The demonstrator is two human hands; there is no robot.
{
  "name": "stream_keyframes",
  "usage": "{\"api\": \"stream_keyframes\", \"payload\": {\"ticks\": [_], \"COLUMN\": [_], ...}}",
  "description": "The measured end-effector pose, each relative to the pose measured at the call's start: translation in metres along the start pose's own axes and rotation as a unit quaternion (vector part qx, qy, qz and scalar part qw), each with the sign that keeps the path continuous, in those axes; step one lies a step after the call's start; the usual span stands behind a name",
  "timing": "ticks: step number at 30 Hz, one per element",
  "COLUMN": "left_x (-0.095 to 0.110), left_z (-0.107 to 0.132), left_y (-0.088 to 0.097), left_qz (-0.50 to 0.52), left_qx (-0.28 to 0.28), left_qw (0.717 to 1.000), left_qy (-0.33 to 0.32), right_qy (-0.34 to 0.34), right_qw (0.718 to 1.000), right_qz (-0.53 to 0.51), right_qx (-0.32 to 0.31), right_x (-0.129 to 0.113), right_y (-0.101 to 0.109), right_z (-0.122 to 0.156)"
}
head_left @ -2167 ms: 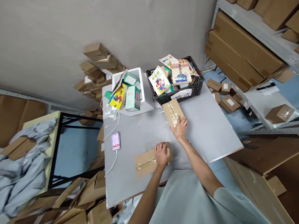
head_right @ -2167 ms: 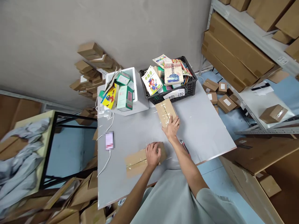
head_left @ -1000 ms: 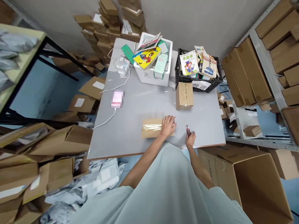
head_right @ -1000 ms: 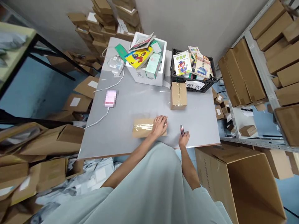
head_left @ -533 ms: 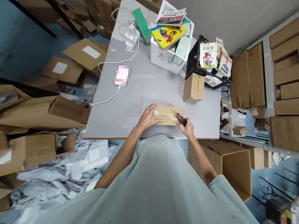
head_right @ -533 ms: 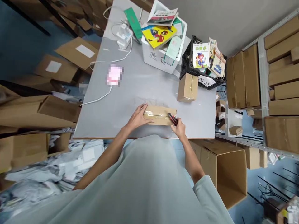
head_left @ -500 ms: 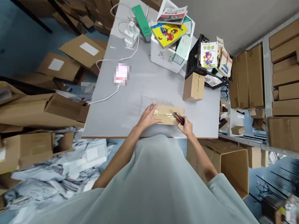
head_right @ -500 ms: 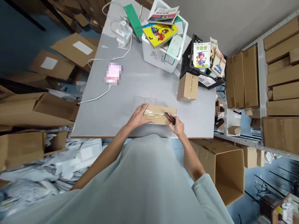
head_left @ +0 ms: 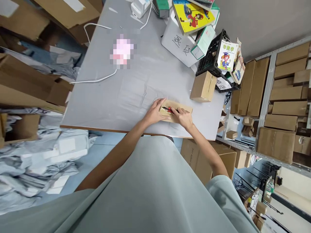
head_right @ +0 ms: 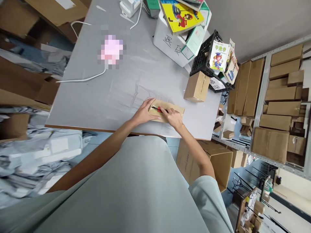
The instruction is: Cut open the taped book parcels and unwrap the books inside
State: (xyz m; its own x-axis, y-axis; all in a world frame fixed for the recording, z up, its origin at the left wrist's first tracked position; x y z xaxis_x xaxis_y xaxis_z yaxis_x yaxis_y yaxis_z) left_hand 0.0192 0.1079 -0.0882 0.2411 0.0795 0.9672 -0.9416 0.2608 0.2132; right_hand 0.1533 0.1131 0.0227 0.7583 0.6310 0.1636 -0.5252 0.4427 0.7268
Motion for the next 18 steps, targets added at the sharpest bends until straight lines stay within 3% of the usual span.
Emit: {"api": "stream_keyframes", "payload": {"ticks": [10,18], "left_x": [0.004,0.005], "left_z": [0.002,0.002], "left_y": [0.001,0.000], "left_qz": [0.008,-0.011], "left_qx": [0.002,-0.006], "left_qw": [1.000,1.000], "left_qy": [-0.012,-0.020], "right_qy": [0.036,0.068], "right_qw": [0.999,0.994], "right_qz": [0.029,0.064], "right_qx": [0.000,0.053], "right_x": [-0.007,-0.036], "right_y": [0.009,0.014], "right_z": [0.000,0.008]}}
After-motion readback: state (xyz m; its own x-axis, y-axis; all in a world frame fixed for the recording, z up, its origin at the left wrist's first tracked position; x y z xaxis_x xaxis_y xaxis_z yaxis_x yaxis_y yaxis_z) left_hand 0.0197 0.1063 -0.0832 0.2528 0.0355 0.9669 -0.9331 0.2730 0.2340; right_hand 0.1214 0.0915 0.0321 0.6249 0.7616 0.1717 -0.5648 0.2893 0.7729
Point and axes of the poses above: each hand's wrist, its own z-axis away from the middle knuckle, its own y-axis out of the back of the hand, x = y × z, the point moved 10 cm from there along -z, towards the middle knuckle, and after that the axes turned 6 degrees about -x, right-handed, at the moved point
